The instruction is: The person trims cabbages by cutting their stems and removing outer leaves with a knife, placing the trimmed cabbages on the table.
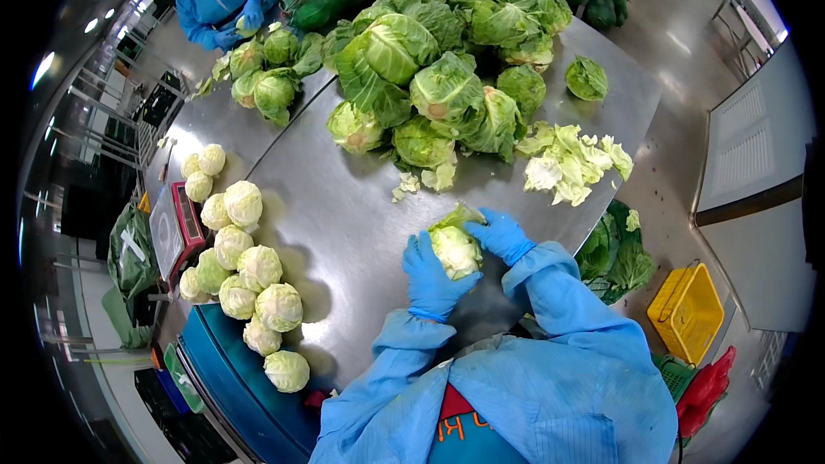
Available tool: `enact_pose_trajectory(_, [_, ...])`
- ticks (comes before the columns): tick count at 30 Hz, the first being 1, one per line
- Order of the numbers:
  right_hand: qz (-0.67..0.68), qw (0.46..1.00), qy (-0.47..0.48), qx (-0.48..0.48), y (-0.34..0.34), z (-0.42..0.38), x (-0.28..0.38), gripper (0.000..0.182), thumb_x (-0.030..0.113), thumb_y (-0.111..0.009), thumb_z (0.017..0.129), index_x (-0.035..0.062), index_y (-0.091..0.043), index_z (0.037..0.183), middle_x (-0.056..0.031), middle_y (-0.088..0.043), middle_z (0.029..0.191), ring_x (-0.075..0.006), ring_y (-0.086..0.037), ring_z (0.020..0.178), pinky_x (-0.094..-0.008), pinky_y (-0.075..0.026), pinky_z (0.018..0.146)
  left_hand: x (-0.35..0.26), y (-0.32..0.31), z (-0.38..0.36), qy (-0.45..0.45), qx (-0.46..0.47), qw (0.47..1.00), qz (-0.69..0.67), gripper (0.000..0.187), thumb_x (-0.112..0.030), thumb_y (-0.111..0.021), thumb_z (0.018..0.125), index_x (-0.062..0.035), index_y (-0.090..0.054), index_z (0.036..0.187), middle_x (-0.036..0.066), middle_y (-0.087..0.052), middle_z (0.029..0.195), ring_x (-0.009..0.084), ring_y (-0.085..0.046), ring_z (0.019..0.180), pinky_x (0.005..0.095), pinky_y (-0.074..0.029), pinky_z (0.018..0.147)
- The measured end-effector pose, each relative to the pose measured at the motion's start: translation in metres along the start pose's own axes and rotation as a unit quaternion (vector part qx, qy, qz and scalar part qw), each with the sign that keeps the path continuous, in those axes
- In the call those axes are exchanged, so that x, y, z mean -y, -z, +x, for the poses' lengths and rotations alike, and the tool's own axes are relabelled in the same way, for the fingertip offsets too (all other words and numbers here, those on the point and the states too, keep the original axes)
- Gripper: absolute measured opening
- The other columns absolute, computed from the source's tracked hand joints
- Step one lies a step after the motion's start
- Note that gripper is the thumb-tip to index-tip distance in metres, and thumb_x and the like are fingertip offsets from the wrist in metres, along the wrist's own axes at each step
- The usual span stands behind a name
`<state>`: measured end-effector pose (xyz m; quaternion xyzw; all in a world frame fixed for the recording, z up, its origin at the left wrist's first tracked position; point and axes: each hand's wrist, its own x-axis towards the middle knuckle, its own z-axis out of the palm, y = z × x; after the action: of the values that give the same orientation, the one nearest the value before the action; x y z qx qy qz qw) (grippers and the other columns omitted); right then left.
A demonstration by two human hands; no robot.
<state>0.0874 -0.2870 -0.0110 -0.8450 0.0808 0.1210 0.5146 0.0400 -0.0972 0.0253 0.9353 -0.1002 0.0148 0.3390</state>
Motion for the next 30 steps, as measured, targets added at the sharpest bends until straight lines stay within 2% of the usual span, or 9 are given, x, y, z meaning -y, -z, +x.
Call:
enact_pose_trajectory(5, [0.041, 0.987, -0.135, -0.08, 0.007, 0.002, -0.028, 0.036, 0.036, -0.061, 0.088, 0.0091, -0.068, 0.111, -0.0163, -0.071, 0.09, -0.0332, -0.069, 0.081, -0.0415, -0.052, 0.075, 0.056, 0.004, -0.02, -0.11, -0.03, 0.974, -0.194, 0.125, -0.038, -0.094, 0.052, -0.0003, -0.02, 0.146, 0.022, -0.035, 0.14, 0.0342, -0.044, 0.125, 0.0496, -0.038, 0.106])
enact_pose_trajectory(8, [0.051, 0.962, -0.067, -0.258, 0.033, -0.015, -0.109, 0.039, 0.036, -0.06, 0.087, 0.0096, -0.066, 0.114, -0.0198, -0.07, 0.091, -0.0386, -0.067, 0.081, -0.0437, -0.052, 0.075, 0.076, -0.001, -0.036, 0.048, -0.022, 0.913, -0.404, 0.124, -0.027, -0.096, 0.053, -0.0038, -0.018, 0.146, 0.017, -0.038, 0.138, 0.0297, -0.047, 0.124, 0.0438, -0.042, 0.106])
enact_pose_trajectory(10, [-0.17, 0.948, -0.143, -0.227, 0.08, -0.046, -0.125, 0.043, 0.037, -0.061, 0.086, 0.0123, -0.062, 0.122, -0.0192, -0.07, 0.092, -0.0382, -0.067, 0.08, -0.0442, -0.053, 0.074, 0.075, 0.005, -0.038, 0.055, -0.047, 0.915, -0.397, 0.122, -0.026, -0.095, 0.054, -0.0046, -0.018, 0.145, 0.016, -0.037, 0.137, 0.0294, -0.046, 0.125, 0.0411, -0.041, 0.106])
enact_pose_trajectory(14, [-0.217, 0.922, -0.165, -0.275, 0.089, -0.091, -0.035, 0.042, 0.036, -0.064, 0.086, 0.0144, -0.061, 0.122, -0.0175, -0.07, 0.09, -0.0332, -0.069, 0.077, -0.0417, -0.054, 0.071, 0.067, 0.004, -0.031, 0.021, -0.067, 0.961, -0.268, 0.123, -0.032, -0.096, 0.053, -0.0047, -0.02, 0.146, 0.017, -0.035, 0.136, 0.0301, -0.043, 0.125, 0.0425, -0.04, 0.105])
enact_pose_trajectory(18, [-0.031, 0.984, -0.042, -0.173, 0.015, -0.08, -0.014, 0.038, 0.037, -0.068, 0.086, 0.0122, -0.064, 0.115, -0.014, -0.069, 0.081, -0.0259, -0.067, 0.069, -0.0369, -0.054, 0.068, 0.055, 0.015, -0.022, -0.048, -0.039, 0.99, -0.128, 0.119, -0.036, -0.095, 0.054, -0.0038, -0.025, 0.144, 0.018, -0.033, 0.136, 0.032, -0.041, 0.126, 0.0432, -0.038, 0.106])
enact_pose_trajectory(20, [0.128, 0.986, -0.085, -0.068, -0.02, -0.067, 0.001, 0.044, 0.043, -0.07, 0.084, 0.0086, -0.065, 0.111, -0.012, -0.069, 0.085, -0.0213, -0.066, 0.069, -0.0343, -0.054, 0.068, 0.067, 0.01, -0.025, -0.051, -0.014, 0.981, -0.185, 0.111, -0.031, -0.095, 0.055, -0.0035, -0.027, 0.139, 0.016, -0.039, 0.133, 0.0288, -0.048, 0.121, 0.0406, -0.042, 0.104])
enact_pose_trajectory(24, [0.134, 0.974, -0.154, 0.096, -0.04, -0.049, 0.035, 0.059, 0.053, -0.07, 0.08, 0.0049, -0.063, 0.112, -0.0134, -0.068, 0.094, -0.0206, -0.067, 0.074, -0.0334, -0.054, 0.069, 0.059, 0.025, -0.039, -0.011, -0.006, 0.923, -0.386, 0.101, -0.026, -0.094, 0.059, -0.0039, -0.027, 0.132, 0.013, -0.044, 0.126, 0.0254, -0.052, 0.115, 0.0388, -0.045, 0.101])
enact_pose_trajectory(26, [0.099, 0.972, -0.161, 0.139, -0.038, -0.049, 0.045, 0.065, 0.058, -0.069, 0.079, 0.0032, -0.062, 0.114, -0.0148, -0.068, 0.097, -0.0222, -0.067, 0.075, -0.0338, -0.054, 0.07, 0.06, 0.027, -0.044, 0.085, -0.003, 0.918, -0.387, 0.102, -0.025, -0.093, 0.061, -0.0035, -0.024, 0.133, 0.013, -0.043, 0.125, 0.0254, -0.051, 0.115, 0.0389, -0.045, 0.101])
enact_pose_trajectory(30, [0.032, 0.994, -0.042, 0.097, -0.037, -0.048, 0.042, 0.055, 0.054, -0.065, 0.083, 0.0072, -0.062, 0.112, -0.0157, -0.068, 0.091, -0.0299, -0.067, 0.074, -0.0389, -0.054, 0.067, 0.052, 0.022, -0.047, 0.111, -0.042, 0.928, -0.353, 0.099, -0.029, -0.092, 0.062, -0.0029, -0.028, 0.134, 0.014, -0.04, 0.125, 0.0261, -0.049, 0.114, 0.0399, -0.044, 0.1])
